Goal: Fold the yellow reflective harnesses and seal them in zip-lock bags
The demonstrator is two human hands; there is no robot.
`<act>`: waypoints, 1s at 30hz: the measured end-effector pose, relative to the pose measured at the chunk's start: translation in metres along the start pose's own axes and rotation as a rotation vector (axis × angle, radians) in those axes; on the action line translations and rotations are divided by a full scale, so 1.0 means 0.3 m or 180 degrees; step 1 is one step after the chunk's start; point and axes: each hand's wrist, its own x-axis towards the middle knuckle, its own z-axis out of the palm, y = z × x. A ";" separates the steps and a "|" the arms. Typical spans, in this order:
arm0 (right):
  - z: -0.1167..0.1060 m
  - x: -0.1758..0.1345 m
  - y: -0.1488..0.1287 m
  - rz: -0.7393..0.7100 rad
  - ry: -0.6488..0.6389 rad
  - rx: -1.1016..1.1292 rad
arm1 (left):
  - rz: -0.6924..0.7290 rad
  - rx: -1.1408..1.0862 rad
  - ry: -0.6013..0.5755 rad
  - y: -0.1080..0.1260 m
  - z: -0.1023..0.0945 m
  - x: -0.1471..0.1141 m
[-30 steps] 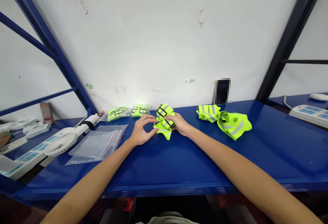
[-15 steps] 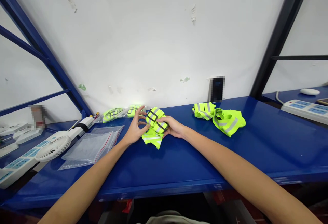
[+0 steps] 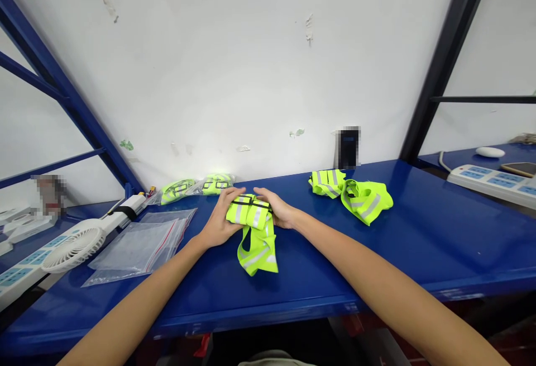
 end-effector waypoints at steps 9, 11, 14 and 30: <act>-0.023 -0.050 -0.033 -0.2777 0.0952 -0.3206 | -0.1555 -0.0826 0.0741 -0.063 0.006 0.027; -0.013 -0.074 -0.038 -0.2935 0.0605 -0.3777 | -0.1806 -0.1320 0.0727 -0.078 0.008 0.028; -0.002 -0.082 -0.033 -0.2711 0.0402 -0.4154 | -0.1971 -0.2081 0.0654 -0.090 0.018 0.026; 0.014 -0.035 -0.005 -0.2222 0.0562 -0.2705 | -0.1704 -0.2718 0.0775 -0.020 0.018 0.044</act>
